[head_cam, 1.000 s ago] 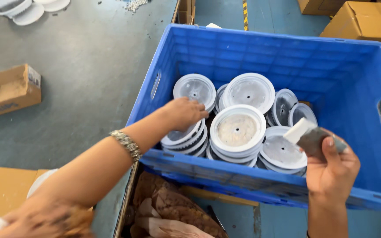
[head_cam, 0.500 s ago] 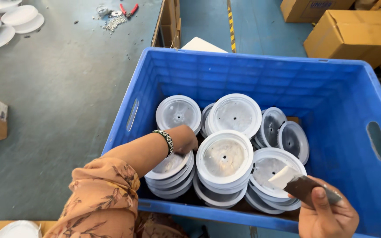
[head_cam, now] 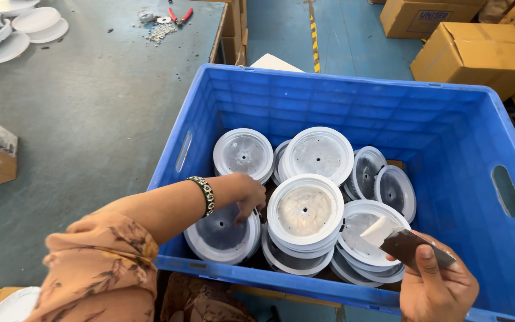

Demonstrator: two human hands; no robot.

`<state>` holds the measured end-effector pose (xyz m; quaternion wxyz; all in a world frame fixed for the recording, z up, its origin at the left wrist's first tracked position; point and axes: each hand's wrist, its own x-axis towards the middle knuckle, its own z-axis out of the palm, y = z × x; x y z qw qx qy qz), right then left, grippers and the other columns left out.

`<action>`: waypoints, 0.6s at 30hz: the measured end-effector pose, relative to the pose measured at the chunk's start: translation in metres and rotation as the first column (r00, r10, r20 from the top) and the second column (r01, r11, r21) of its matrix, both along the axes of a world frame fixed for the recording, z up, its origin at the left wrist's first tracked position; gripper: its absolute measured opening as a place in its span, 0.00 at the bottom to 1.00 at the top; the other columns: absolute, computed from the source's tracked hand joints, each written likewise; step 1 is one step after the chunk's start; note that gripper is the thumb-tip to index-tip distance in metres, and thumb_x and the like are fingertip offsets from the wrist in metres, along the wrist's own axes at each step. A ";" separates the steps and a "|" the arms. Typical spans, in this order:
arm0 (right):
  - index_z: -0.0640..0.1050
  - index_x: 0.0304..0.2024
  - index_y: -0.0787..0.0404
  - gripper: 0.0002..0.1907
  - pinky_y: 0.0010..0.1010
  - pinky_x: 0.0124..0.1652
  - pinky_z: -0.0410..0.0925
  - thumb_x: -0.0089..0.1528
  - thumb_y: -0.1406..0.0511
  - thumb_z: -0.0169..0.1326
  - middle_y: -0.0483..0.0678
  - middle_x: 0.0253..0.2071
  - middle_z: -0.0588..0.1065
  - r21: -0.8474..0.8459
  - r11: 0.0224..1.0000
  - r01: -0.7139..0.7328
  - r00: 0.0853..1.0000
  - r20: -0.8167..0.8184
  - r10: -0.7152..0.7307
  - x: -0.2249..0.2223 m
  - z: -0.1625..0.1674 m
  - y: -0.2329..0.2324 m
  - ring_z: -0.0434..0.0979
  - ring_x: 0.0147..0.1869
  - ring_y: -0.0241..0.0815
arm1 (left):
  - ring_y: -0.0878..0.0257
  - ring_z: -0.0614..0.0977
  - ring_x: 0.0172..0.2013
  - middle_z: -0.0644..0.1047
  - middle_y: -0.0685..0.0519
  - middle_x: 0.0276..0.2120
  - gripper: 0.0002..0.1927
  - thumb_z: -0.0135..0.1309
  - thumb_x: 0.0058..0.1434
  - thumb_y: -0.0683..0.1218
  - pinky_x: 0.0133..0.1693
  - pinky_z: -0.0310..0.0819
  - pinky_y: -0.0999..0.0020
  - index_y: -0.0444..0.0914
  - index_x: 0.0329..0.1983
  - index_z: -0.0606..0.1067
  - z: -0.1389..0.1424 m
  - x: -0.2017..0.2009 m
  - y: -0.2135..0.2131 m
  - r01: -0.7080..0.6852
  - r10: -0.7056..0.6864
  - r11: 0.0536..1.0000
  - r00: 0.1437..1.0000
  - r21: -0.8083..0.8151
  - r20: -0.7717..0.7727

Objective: The person applies a white paste-like compound to the inner surface of circular white plastic housings using a small metal spatula. They scoop the compound from a container, spread it evenly inside each housing, and place the finished units into a blue crate.

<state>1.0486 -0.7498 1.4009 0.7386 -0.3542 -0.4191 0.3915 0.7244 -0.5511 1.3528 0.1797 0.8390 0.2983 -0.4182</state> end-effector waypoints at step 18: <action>0.76 0.46 0.84 0.15 0.42 0.44 0.75 0.72 0.70 0.58 0.68 0.40 0.78 0.024 0.999 0.045 0.999 0.029 -0.046 0.001 0.010 -0.017 0.81 0.40 0.53 | 0.49 0.83 0.49 0.82 0.51 0.45 0.40 0.63 0.49 0.55 0.48 0.77 0.55 0.60 0.68 0.68 0.013 -0.003 -0.061 0.083 -0.098 0.980 0.992 0.181 0.075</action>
